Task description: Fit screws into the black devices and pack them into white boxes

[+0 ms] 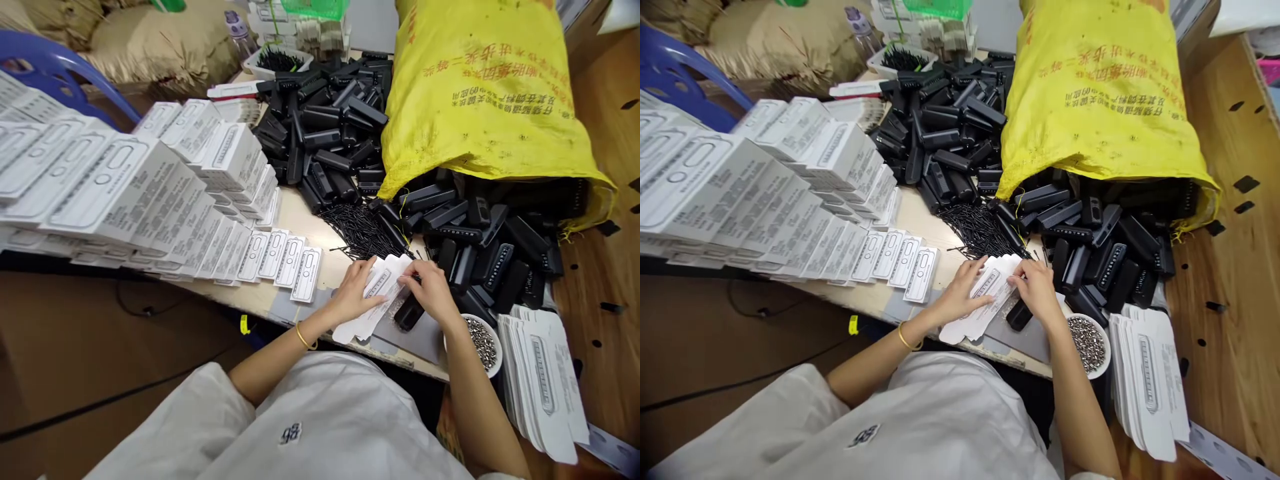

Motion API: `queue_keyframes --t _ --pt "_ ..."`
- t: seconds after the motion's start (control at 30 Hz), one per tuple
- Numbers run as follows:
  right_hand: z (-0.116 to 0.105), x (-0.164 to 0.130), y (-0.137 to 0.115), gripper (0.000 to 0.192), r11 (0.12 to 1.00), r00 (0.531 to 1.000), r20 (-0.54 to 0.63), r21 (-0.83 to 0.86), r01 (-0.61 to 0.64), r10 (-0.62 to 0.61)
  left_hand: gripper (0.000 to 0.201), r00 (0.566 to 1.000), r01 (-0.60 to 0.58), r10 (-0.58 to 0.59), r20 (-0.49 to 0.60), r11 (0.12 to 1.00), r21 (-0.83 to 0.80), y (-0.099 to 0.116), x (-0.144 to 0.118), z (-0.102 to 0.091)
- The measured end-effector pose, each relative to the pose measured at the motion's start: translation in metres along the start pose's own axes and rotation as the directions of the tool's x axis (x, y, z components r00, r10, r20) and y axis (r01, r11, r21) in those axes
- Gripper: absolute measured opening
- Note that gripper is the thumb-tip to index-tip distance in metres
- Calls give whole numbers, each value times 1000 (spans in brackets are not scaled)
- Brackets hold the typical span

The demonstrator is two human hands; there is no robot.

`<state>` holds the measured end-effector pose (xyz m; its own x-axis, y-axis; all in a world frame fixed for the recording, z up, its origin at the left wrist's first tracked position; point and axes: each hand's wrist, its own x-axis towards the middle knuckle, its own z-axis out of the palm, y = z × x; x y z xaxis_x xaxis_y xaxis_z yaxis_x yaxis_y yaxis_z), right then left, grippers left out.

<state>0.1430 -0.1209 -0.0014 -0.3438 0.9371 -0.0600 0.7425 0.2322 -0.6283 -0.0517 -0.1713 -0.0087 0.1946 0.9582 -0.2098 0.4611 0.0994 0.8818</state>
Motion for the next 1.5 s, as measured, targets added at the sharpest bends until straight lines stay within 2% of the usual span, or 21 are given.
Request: queue_keyframes --t 0.03,0.07,0.1,0.17,0.23,0.3,0.37,0.43,0.53,0.6,0.67,0.77,0.83,0.9,0.97,1.13,1.2,1.3,1.37,1.43,1.5 --pt "-7 -3 0 14 994 996 -59 86 67 -62 71 996 19 1 90 974 -224 2 -2 -1" --pt "-13 -6 0 16 974 987 -103 178 137 -120 64 978 87 7 210 896 -435 5 -4 -1" --pt "-18 -9 1 18 940 978 -120 279 199 -171 60 942 192 23 334 780 -596 7 -6 1" --pt "-23 -13 2 23 821 963 -98 505 266 -252 58 867 393 49 495 543 -742 10 -10 6" --pt "-20 -16 3 29 678 958 -107 685 266 -267 59 855 468 15 519 412 -782 14 -13 12" --pt "-11 -19 1 29 615 967 -205 747 254 -151 63 880 445 -18 475 384 -809 17 -12 17" --pt "2 -24 -5 25 647 950 -308 735 202 54 78 917 366 -11 398 414 -833 21 -10 19" --pt "18 -30 -14 28 703 910 -351 704 102 219 84 959 247 1 285 494 -834 23 -8 21" --pt "36 -39 -27 29 751 887 -346 660 -2 306 61 994 80 1 108 664 -744 20 -6 29" --pt "43 -43 -31 25 770 870 -371 638 -15 325 49 998 22 17 53 752 -658 16 -8 35" --pt "44 -44 -31 31 776 849 -409 630 -3 335 49 997 24 26 70 780 -625 13 -10 40" --pt "42 -43 -30 22 704 841 -414 708 57 348 65 991 92 -3 130 724 -684 14 -11 44" --pt "39 -43 -29 27 612 863 -357 787 72 357 78 986 151 -52 157 675 -722 17 -10 45" --pt "36 -43 -29 26 540 896 -279 840 53 346 85 981 187 -83 177 664 -724 20 -11 45" --pt "31 -44 -28 28 479 906 -229 877 34 355 88 984 162 -61 169 710 -686 23 -13 45" --pt "24 -46 -24 34 284 888 -54 955 -88 457 90 995 16 32 92 880 -475 27 -19 43" --pt "27 -48 -25 35 315 884 -74 945 -85 461 91 993 2 48 105 902 -432 26 -20 42" --pt "35 -55 -29 35 467 886 -218 884 2 409 91 989 13 50 138 908 -419 23 -19 44" --pt "40 -61 -31 32 546 890 -268 837 26 369 91 989 40 24 145 903 -427 20 -17 43" --pt "45 -65 -31 30 570 902 -243 822 -3 356 87 990 92 -35 137 897 -432 17 -17 40" --pt "47 -65 -27 31 528 893 -197 847 -53 406 77 989 114 -64 134 902 -417 15 -17 34"
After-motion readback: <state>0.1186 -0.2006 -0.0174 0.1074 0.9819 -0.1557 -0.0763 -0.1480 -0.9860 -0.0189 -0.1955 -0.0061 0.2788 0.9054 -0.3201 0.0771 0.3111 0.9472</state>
